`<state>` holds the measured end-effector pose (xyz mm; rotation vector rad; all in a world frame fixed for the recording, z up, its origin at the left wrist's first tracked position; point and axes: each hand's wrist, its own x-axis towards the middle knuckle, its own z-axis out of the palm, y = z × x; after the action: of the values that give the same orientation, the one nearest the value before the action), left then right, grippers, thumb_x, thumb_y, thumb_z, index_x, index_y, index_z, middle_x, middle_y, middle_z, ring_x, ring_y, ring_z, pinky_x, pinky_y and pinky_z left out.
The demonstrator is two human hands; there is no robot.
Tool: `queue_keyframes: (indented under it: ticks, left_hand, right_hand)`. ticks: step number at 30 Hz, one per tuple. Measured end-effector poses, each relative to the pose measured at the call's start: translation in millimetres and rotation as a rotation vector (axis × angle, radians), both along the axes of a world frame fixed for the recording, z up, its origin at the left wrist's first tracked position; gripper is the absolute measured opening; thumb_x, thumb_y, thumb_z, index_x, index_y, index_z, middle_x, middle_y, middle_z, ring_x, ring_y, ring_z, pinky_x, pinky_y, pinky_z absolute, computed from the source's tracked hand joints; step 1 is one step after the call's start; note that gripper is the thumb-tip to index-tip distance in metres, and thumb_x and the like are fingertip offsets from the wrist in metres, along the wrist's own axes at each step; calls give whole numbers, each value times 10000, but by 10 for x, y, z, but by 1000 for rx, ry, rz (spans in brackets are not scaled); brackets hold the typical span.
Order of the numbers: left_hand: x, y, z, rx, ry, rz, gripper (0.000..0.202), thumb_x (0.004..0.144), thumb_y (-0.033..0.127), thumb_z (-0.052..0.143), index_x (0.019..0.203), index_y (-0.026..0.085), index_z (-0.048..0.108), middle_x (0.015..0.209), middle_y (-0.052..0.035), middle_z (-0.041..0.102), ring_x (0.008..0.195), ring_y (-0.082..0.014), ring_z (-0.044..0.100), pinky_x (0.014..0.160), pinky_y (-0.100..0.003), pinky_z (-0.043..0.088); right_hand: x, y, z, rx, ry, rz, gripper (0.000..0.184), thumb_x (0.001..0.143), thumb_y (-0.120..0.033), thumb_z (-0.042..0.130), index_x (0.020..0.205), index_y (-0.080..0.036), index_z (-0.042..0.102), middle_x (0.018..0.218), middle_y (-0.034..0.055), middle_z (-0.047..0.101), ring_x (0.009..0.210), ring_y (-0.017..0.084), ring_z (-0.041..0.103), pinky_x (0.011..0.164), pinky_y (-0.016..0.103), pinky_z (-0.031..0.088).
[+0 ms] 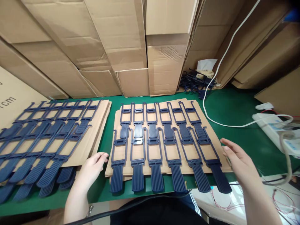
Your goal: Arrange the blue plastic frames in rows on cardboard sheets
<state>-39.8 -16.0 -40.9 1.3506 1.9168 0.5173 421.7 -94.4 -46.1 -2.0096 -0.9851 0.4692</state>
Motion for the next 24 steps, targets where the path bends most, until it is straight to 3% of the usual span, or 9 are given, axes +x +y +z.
queue_keyframes:
  ticks: [3, 6, 11, 15, 18, 21, 24]
  left_hand:
    - [0, -66, -23, -26, 4, -44, 421, 718, 574, 490, 725, 168, 600, 606, -13, 548, 522, -160, 457, 555, -264, 366]
    - [9, -107, -20, -35, 15, -71, 445, 733, 598, 479, 708, 172, 606, 499, 12, 470, 516, -165, 444, 526, -252, 337]
    - [3, -94, -54, -19, -23, -99, 431, 735, 603, 496, 711, 183, 589, 737, -20, 619, 753, -214, 555, 659, -257, 405]
    - [11, -75, -104, -13, -83, -86, 425, 714, 598, 527, 686, 177, 578, 700, -22, 608, 773, -221, 557, 686, -263, 413]
    - [14, -80, -141, -24, -186, -42, 411, 703, 578, 560, 742, 170, 589, 774, -34, 624, 791, -213, 554, 674, -252, 414]
    - [6, -95, -175, -49, -236, 1, 419, 705, 576, 565, 801, 169, 591, 667, -12, 584, 640, -172, 521, 554, -230, 379]
    - [-5, -105, -194, -25, -221, 4, 421, 707, 577, 560, 755, 160, 580, 493, 34, 427, 492, -131, 407, 471, -218, 297]
  right_hand:
    - [140, 62, -47, -54, 283, -30, 470, 784, -478, 527, 1155, -192, 552, 1157, 116, 577, 987, 244, 575, 754, 303, 472]
    - [226, 62, -85, -9, 356, -25, 446, 775, -462, 553, 1140, -206, 550, 1216, 115, 542, 1079, 245, 523, 853, 322, 424]
    - [266, 36, -119, -23, 424, -13, 446, 775, -469, 555, 1140, -212, 538, 1149, 130, 586, 1056, 244, 536, 849, 355, 408]
    - [243, 47, -103, -19, 433, -24, 488, 787, -485, 527, 1171, -185, 513, 1154, 155, 577, 1033, 254, 543, 806, 353, 423]
    - [222, 55, -84, -22, 435, -45, 503, 794, -503, 507, 1185, -188, 505, 1152, 155, 579, 1031, 251, 546, 787, 342, 428]
    - [204, 51, -62, -31, 430, -42, 495, 795, -516, 502, 1177, -201, 512, 1158, 148, 579, 1042, 245, 544, 784, 327, 431]
    - [182, 44, -39, -43, 452, -43, 506, 816, -510, 475, 1218, -202, 482, 1182, 154, 562, 1067, 236, 534, 801, 313, 427]
